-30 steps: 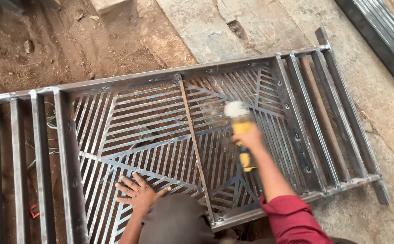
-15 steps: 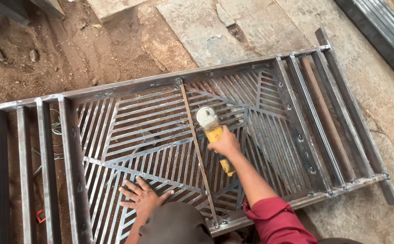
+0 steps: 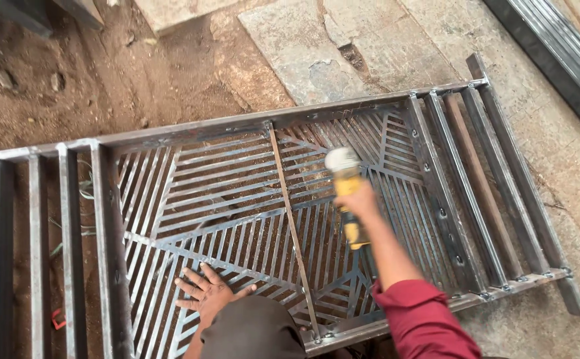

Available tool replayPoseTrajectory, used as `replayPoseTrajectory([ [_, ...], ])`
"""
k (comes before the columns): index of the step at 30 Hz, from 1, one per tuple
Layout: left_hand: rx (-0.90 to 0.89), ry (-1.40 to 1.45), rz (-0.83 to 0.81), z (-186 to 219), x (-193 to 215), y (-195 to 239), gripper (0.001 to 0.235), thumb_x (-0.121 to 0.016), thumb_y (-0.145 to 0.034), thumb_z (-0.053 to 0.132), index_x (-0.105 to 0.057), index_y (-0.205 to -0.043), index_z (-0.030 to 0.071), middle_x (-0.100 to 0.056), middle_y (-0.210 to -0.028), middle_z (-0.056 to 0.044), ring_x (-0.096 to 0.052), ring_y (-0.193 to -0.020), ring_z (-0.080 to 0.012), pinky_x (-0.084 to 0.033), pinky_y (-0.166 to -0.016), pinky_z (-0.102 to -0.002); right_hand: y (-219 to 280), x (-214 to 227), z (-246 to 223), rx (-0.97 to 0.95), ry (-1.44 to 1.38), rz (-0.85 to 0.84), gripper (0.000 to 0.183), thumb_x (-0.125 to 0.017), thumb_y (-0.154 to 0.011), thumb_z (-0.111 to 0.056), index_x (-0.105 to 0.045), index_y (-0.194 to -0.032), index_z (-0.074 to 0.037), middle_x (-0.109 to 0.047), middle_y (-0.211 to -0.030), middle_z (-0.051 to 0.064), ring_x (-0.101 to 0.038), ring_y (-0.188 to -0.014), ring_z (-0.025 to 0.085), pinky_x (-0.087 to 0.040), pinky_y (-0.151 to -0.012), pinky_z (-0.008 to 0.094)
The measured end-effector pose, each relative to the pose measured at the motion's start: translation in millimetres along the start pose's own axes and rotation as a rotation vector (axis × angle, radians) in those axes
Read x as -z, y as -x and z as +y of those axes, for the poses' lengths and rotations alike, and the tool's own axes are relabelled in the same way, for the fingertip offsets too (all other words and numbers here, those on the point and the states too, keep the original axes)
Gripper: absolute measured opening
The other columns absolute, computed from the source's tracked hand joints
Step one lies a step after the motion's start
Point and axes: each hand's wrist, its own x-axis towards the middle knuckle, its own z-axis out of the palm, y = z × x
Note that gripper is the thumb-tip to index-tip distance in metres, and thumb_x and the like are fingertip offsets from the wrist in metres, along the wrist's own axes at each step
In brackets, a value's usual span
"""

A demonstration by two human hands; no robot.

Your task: Grind and smooth the surface of a decorative metal gate using an angle grinder.

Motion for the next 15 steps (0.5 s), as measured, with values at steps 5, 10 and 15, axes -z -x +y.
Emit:
replayPoseTrajectory([
  [5,0.004,-0.022,-0.003,2.1,5.9,0.8,0.162,-0.080,-0.059,0.088,0.015,-0.161,0.005,0.036,-0.159,-0.036,0.043,-0.138,-0.0583,0.017,-0.100,-0.082,37.6,-16.6,-50.7,-0.032,0.173,-0.098,0.087,-0.095,-0.051,-0.031,-0.058,-0.127,-0.010,-0.072,-0.117,0.016,-0.070,-0.108,0.032,-0.055,-0.094,0.043],
  [10,0.022,-0.003,-0.055,4.1,11.4,4.1,0.163,-0.080,-0.061,0.087,0.018,-0.161,0.005,0.039,-0.158,-0.036,0.045,-0.137,-0.0586,0.017,-0.099,-0.081,-15.3,3.2,14.5,-0.011,0.102,0.015,0.088,-0.095,-0.047,-0.030,-0.059,-0.122,-0.005,-0.073,-0.116,0.017,-0.071,-0.106,0.032,-0.057,-0.093,0.043],
  [15,0.006,0.013,-0.054,3.7,8.5,0.9,0.162,-0.079,-0.063,0.086,0.021,-0.160,0.003,0.041,-0.156,-0.037,0.046,-0.135,-0.0591,0.016,-0.097,-0.083,-43.3,54.5,33.4,-0.154,0.123,0.176,0.076,-0.099,-0.051,-0.024,-0.063,-0.112,0.003,-0.073,-0.106,0.021,-0.072,-0.096,0.033,-0.058,-0.086,0.041],
])
